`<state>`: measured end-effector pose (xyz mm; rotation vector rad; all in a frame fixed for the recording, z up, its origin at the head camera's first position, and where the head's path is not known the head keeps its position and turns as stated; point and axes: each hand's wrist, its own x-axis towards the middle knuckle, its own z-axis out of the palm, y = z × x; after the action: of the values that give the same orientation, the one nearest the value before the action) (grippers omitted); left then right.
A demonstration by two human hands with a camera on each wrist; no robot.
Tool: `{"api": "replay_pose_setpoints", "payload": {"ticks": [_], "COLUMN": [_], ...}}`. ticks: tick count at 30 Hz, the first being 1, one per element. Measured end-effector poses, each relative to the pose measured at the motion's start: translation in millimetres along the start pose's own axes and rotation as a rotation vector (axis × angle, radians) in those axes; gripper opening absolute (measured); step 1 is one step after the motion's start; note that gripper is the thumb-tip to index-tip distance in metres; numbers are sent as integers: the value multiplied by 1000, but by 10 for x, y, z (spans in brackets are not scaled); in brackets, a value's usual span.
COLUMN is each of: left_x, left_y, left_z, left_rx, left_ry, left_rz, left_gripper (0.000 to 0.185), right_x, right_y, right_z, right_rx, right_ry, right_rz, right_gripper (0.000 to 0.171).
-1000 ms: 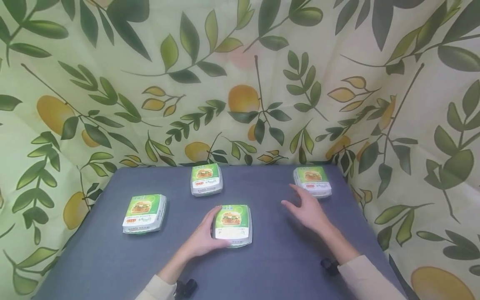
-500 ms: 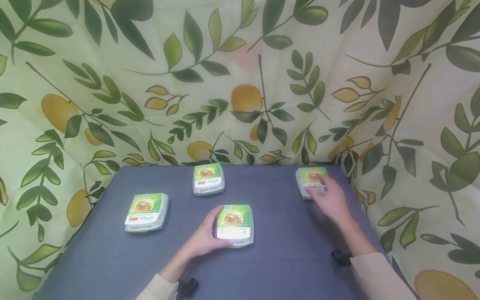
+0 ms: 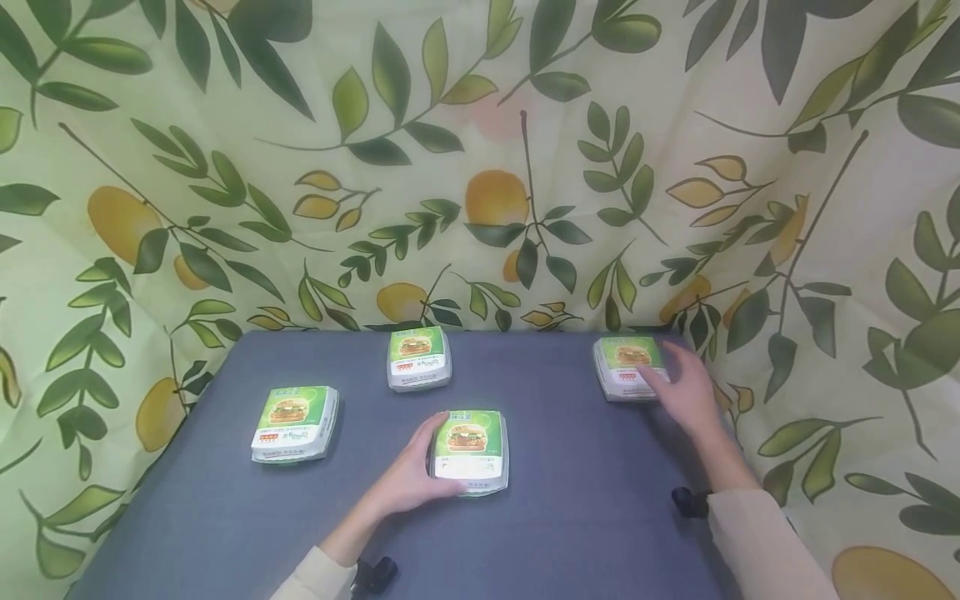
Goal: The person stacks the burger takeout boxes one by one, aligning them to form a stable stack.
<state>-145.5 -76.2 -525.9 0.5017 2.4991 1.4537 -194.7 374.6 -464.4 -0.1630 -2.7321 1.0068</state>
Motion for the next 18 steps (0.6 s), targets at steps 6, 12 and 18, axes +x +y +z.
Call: {"api": "replay_pose_setpoints", "payload": {"ticks": [6,12,18], "left_x": [7,4,4], "left_y": [22,30,14], "left_z": [-13,-14,-8], "left_rx": [4,3,3], "left_ry": [-7,-3,1], "left_rz": [-8,-6,-1], "left_gripper": [112,112,112], "right_x": [142,223,237], "right_y": [164,315,424], "right_z": [78,138,203], "right_rx": [45,81,152], "right_ry": [-90,-161,-235], "right_rz": [7,35,84], "right_gripper": [84,90,96]}}
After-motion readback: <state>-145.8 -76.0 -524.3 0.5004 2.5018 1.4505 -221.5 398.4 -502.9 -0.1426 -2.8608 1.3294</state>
